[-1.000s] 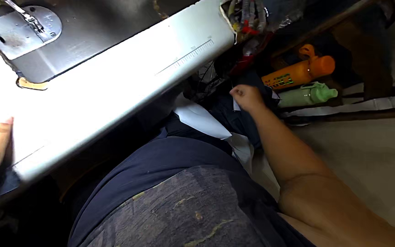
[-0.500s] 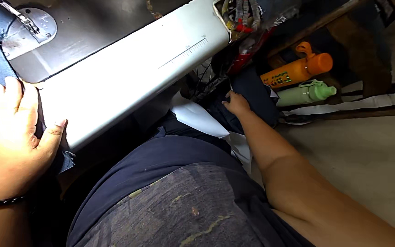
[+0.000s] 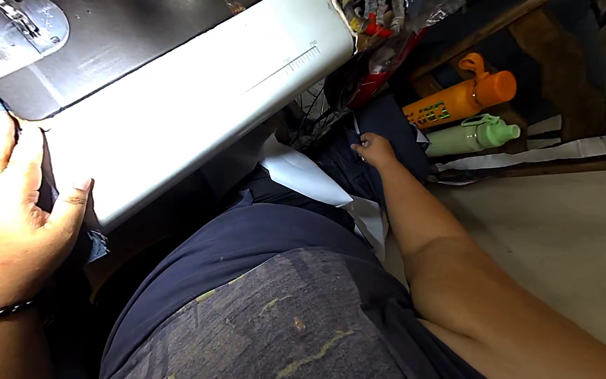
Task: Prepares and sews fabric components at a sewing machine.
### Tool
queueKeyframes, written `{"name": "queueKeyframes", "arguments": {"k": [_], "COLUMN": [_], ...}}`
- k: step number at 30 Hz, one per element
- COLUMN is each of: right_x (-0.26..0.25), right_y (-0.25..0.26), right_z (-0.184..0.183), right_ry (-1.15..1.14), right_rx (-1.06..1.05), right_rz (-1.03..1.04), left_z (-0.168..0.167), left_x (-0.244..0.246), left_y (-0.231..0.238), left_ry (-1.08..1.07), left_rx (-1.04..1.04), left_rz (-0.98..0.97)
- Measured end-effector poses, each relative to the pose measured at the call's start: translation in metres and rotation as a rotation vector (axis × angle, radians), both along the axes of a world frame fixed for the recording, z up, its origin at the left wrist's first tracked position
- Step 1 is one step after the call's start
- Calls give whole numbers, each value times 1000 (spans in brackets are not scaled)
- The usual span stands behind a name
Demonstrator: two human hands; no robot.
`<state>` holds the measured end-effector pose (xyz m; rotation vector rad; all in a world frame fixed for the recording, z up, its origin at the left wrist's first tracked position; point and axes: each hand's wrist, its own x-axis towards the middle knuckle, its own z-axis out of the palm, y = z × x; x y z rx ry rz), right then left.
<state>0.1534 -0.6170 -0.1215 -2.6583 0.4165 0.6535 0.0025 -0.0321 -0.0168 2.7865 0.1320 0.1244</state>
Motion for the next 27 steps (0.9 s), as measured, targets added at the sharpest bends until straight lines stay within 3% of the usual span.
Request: {"name": "queueKeyframes", "arguments": {"k": [3, 8, 13, 22, 27], "right_x": [-5, -19, -38, -38, -33], "right_y": [-6, -14, 2, 25, 46], "right_z": [0, 5, 3, -11, -9], "right_ry": [70, 144, 102, 138, 164], "right_rx": [62, -164, -85, -252, -342], "right_rz": [67, 337, 515, 179, 174], "left_z": [-5, 0, 2, 1, 0], "left_x": [0, -1, -4, 1, 1], "left_y": [4, -1, -3, 0, 2], "left_ry": [-15, 28, 28, 3, -4], "left_rx": [-8, -42, -60, -20, 31], "left_rz": [0, 18, 21, 0, 1]}}
